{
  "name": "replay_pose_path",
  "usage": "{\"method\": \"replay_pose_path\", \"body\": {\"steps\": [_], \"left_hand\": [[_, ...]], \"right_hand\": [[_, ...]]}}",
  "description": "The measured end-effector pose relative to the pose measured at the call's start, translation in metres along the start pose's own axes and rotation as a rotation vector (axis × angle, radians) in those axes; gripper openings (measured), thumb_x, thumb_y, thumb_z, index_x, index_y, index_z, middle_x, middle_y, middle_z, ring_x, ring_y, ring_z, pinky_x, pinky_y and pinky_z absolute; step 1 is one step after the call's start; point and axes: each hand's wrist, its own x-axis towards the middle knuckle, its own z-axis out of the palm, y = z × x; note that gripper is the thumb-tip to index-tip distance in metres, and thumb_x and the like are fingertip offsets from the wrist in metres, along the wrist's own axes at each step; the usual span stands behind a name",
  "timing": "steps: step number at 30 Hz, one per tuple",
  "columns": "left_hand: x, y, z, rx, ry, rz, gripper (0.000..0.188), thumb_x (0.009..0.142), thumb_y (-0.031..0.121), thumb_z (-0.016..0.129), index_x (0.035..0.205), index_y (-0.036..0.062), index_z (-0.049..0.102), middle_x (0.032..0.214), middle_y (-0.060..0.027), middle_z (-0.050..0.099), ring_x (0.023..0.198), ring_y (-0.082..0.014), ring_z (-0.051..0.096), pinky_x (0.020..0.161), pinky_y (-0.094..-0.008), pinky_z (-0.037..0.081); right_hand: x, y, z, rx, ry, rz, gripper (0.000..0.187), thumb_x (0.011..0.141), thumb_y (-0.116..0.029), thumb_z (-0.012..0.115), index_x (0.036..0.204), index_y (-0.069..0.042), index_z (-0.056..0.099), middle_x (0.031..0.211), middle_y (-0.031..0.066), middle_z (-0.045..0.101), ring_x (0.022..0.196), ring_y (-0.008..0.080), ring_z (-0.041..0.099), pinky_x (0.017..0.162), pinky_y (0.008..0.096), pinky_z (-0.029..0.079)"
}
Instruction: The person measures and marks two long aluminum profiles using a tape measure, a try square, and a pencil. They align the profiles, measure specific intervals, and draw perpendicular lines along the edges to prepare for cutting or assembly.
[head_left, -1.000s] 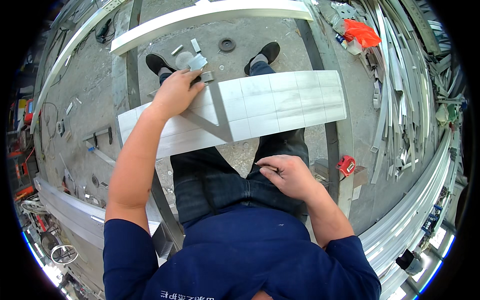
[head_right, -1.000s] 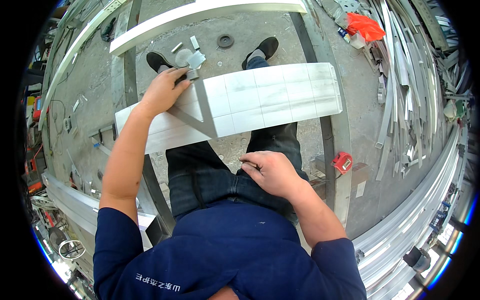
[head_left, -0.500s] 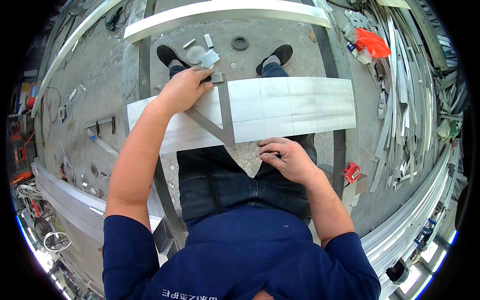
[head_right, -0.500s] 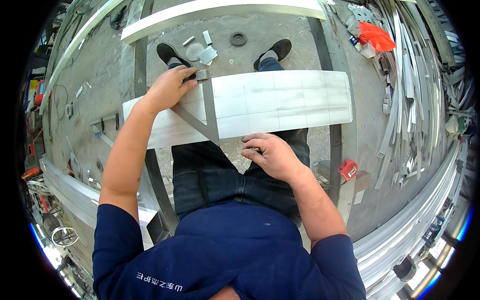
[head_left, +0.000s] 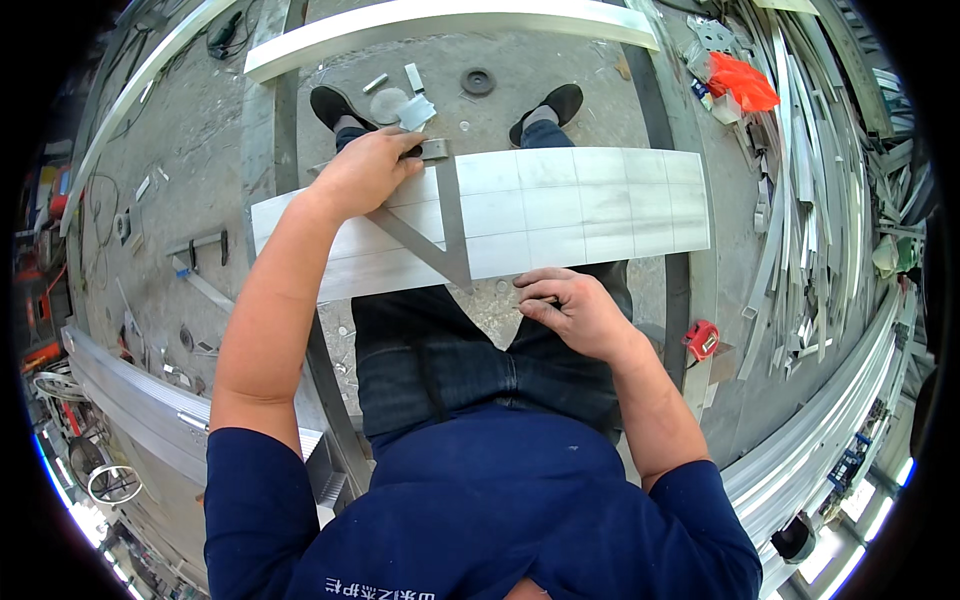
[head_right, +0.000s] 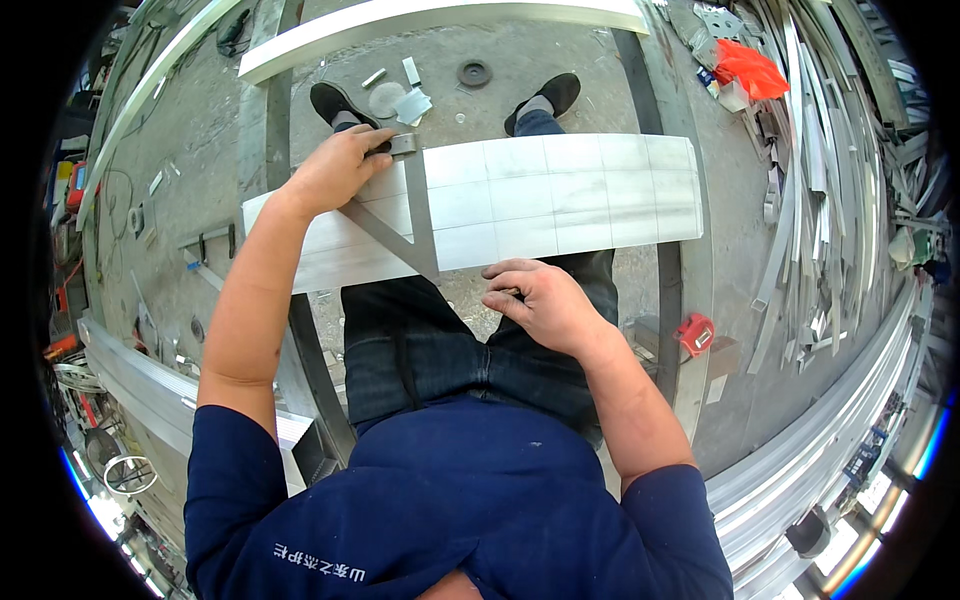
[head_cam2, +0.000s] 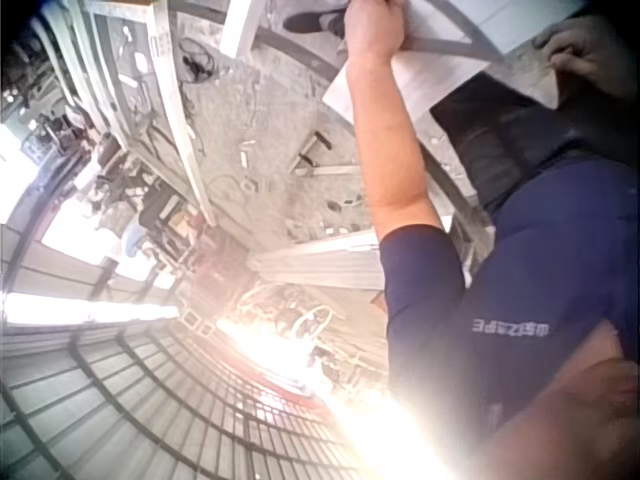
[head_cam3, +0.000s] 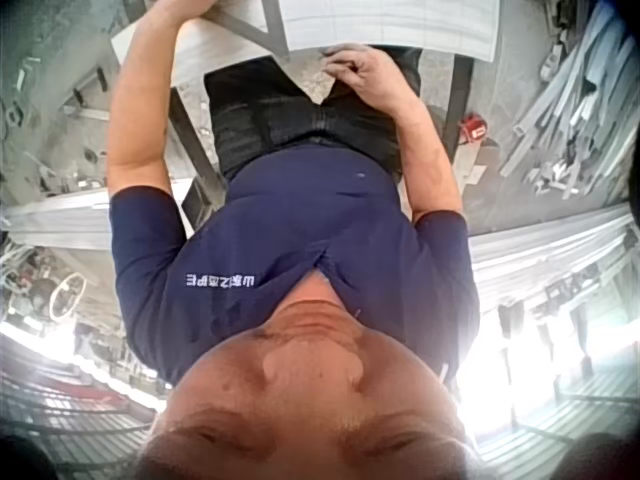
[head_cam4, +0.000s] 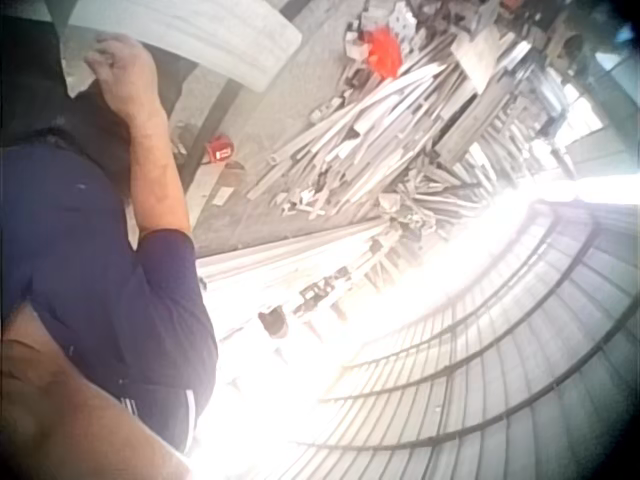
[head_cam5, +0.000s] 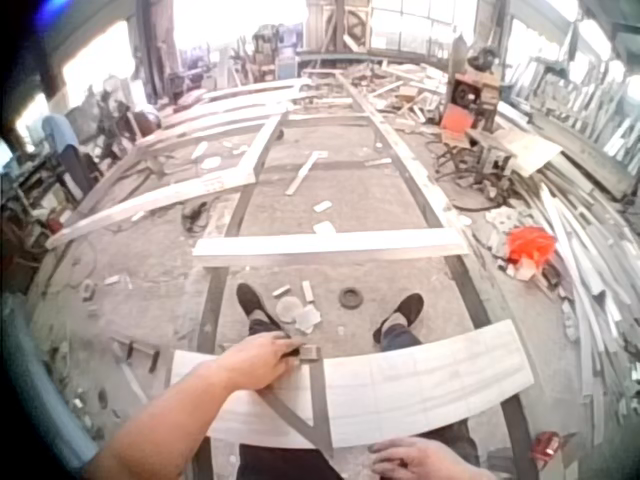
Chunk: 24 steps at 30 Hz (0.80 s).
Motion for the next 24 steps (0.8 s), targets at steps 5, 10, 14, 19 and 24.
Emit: {"method": "replay_pose_path", "body": {"steps": [5, 10, 14, 19, 24], "left_hand": [[-0.0002, 0.0024, -0.0021, -0.021, 0.001, -0.002, 0.041, 0.101, 0.020, 0.062, 0.136, -0.0011, 0.064, 0.117, -0.0208, 0.069, 0.109, -0.0401, 0.065, 0.096, -0.0421, 0.051], [0.0004, -0.0021, -0.0001, 0.003, 0.013, 0.023, 0.041, 0.100, 0.020, 0.062, 0.135, -0.0022, 0.065, 0.117, -0.0216, 0.069, 0.109, -0.0412, 0.065, 0.097, -0.0425, 0.051], [0.0006, -0.0043, 0.0008, 0.010, 0.022, 0.029, 0.041, 0.100, 0.020, 0.063, 0.135, -0.0023, 0.065, 0.116, -0.0212, 0.069, 0.109, -0.0417, 0.064, 0.096, -0.0425, 0.051], [0.0004, -0.0045, 0.0009, 0.027, 0.037, 0.044, 0.041, 0.100, 0.021, 0.063, 0.135, -0.0010, 0.065, 0.115, -0.0205, 0.069, 0.108, -0.0413, 0.064, 0.096, -0.0424, 0.051], [0.0009, -0.0010, -0.0001, 0.002, 0.012, -0.001, 0.041, 0.101, 0.022, 0.063, 0.135, 0.0012, 0.066, 0.115, -0.0204, 0.070, 0.107, -0.0407, 0.065, 0.095, -0.0426, 0.051]], "right_hand": [[0.0004, 0.0019, 0.0005, 0.027, 0.003, 0.019, 0.022, 0.096, -0.021, 0.074, 0.104, -0.001, 0.076, 0.123, 0.0129, 0.073, 0.100, 0.0301, 0.072, 0.087, 0.0361, 0.057], [0.0009, -0.0013, -0.0002, 0.032, -0.001, 0.032, 0.022, 0.096, -0.021, 0.074, 0.104, -0.001, 0.076, 0.122, 0.0124, 0.074, 0.098, 0.0296, 0.073, 0.086, 0.0361, 0.057], [0.0017, -0.0011, 0.0004, 0.022, 0.011, 0.020, 0.022, 0.096, -0.022, 0.074, 0.104, -0.001, 0.077, 0.120, 0.0125, 0.074, 0.098, 0.0294, 0.073, 0.086, 0.0360, 0.057], [0.0013, 0.0007, 0.0006, 0.010, 0.012, 0.014, 0.021, 0.096, -0.022, 0.074, 0.103, -0.002, 0.077, 0.121, 0.0125, 0.074, 0.100, 0.0293, 0.072, 0.087, 0.0361, 0.057], [0.0017, -0.0008, -0.0006, 0.024, -0.008, 0.062, 0.021, 0.096, -0.022, 0.074, 0.103, -0.002, 0.078, 0.122, 0.0122, 0.074, 0.101, 0.0292, 0.072, 0.087, 0.0360, 0.057]]}}
